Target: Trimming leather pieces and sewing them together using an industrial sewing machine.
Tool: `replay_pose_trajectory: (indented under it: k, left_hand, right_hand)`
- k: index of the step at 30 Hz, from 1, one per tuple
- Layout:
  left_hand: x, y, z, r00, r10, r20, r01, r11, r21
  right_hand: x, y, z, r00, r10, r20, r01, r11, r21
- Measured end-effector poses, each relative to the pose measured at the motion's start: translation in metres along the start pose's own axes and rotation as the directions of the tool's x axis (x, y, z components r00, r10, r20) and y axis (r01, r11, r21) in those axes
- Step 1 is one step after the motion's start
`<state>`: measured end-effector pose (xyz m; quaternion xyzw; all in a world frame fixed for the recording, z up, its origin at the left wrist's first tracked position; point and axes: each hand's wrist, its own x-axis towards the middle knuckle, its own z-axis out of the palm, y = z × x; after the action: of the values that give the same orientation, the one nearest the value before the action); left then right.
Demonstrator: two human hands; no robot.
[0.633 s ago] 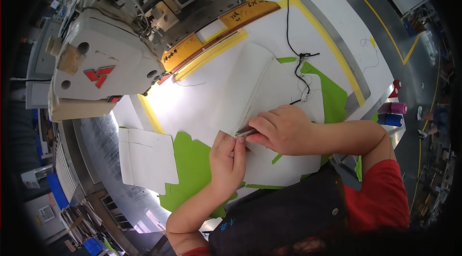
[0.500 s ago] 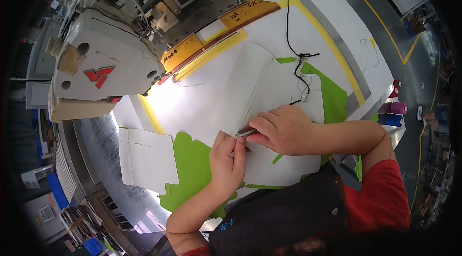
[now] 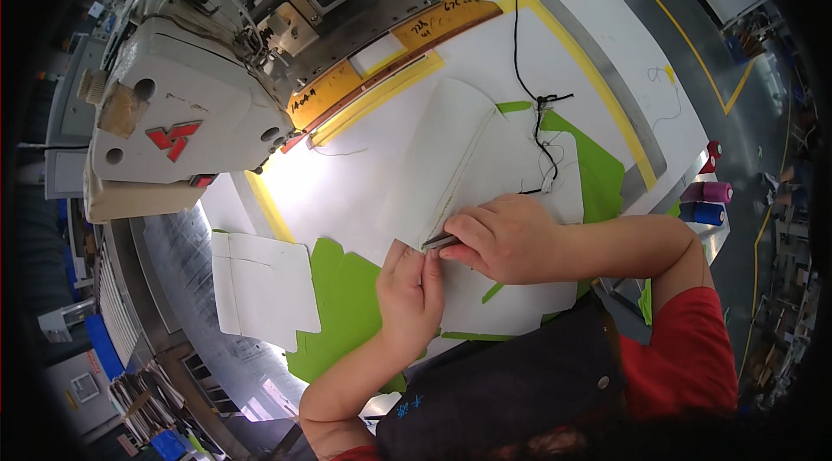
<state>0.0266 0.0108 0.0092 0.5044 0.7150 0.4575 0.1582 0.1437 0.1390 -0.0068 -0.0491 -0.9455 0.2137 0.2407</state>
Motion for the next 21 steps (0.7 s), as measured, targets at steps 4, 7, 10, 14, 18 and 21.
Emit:
replay_pose_trajectory:
  k: [4, 7, 10, 14, 18, 21]
  left_hand:
    - [-0.002, -0.004, 0.000, 0.999, -0.026, 0.026, 0.025, 1.000, 0.013]
    - [-0.002, -0.006, 0.001, 1.000, 0.003, 0.021, -0.004, 0.999, 0.052]
    - [-0.002, -0.007, 0.001, 0.999, 0.015, 0.030, -0.018, 0.997, 0.078]
    - [-0.002, -0.007, 0.002, 0.998, -0.006, 0.057, 0.002, 0.998, 0.066]
    - [-0.001, -0.006, 0.000, 0.995, -0.077, 0.068, 0.079, 0.996, -0.041]
    - [-0.001, -0.012, -0.002, 0.997, -0.045, 0.070, 0.045, 0.999, -0.002]
  right_hand:
    - [0.004, -0.006, -0.007, 0.990, 0.105, 0.090, -0.117, 0.984, 0.134]
    - [0.004, -0.006, -0.008, 0.953, 0.231, 0.195, -0.281, 0.916, 0.288]
    - [0.006, -0.004, -0.010, 0.950, 0.246, 0.191, -0.300, 0.885, 0.355]
    - [0.006, -0.001, -0.009, 0.962, 0.218, 0.162, -0.262, 0.906, 0.333]
    - [0.003, 0.003, -0.005, 0.977, 0.157, 0.146, -0.194, 0.938, 0.288]
    - [0.000, 0.005, -0.003, 0.980, 0.132, 0.151, -0.171, 0.940, 0.294]
